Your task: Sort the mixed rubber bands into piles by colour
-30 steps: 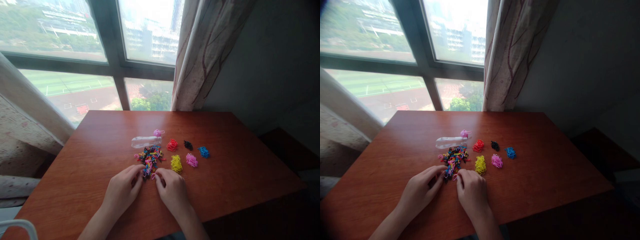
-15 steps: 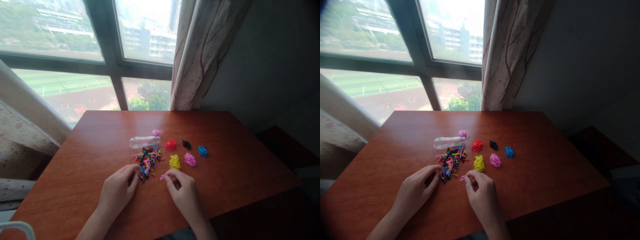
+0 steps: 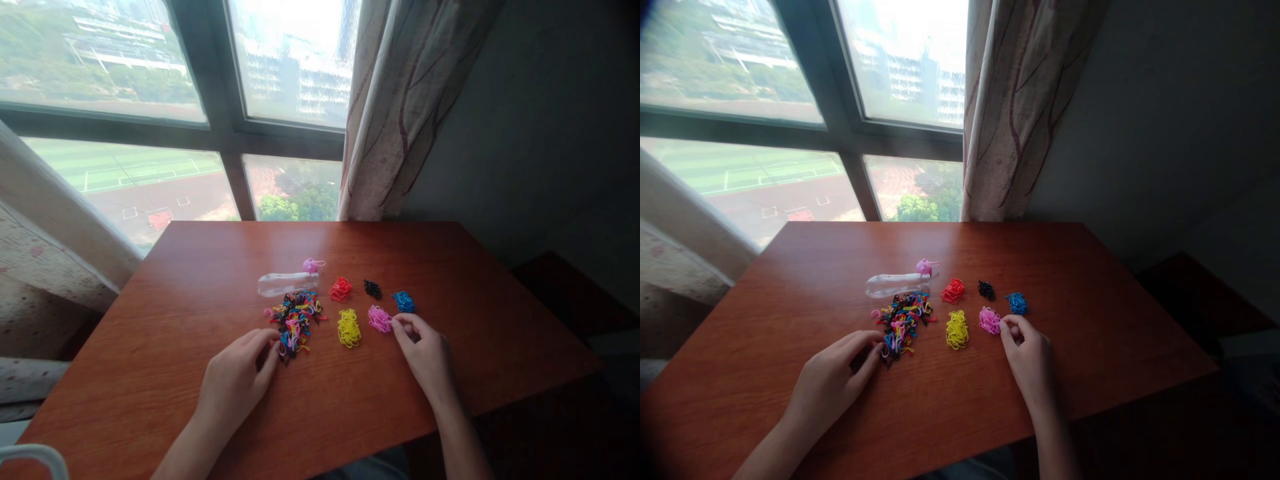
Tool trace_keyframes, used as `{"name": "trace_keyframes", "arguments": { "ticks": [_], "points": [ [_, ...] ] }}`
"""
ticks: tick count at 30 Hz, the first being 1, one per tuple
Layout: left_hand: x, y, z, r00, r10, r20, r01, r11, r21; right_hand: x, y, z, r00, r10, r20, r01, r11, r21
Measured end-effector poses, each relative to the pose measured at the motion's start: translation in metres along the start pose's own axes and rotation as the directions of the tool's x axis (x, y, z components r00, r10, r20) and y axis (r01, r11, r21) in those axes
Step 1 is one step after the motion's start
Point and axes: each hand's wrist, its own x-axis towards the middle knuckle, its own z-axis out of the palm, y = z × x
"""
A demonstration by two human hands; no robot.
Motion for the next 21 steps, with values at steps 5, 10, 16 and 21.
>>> {"name": "trace_keyframes", "arguments": {
  "ticks": [5, 10, 16, 21],
  "points": [
    [-0.001, -0.001, 0.000, 1.000, -0.007, -0.010, 0.007, 1.000, -0.008, -0.002, -0.002, 0.002, 0.998, -0.028, -0.054, 0.027, 0.999, -0.032],
    [-0.001, -0.002, 0.000, 1.000, -0.005, 0.000, 0.005, 1.000, -0.020, -0.013, -0.019, 0.006, 0.993, -0.099, -0.064, 0.102, 0.994, 0.039],
    [-0.002, -0.002, -0.001, 0.999, 0.008, 0.041, -0.008, 1.000, -0.016, -0.041, -0.059, 0.034, 0.968, -0.234, 0.090, 0.216, 0.961, 0.175],
    [-0.002, -0.001, -0.003, 0.998, 0.043, 0.054, -0.042, 0.999, -0.008, -0.061, -0.080, 0.059, 0.923, -0.333, 0.195, 0.297, 0.935, 0.191]
  ]
}}
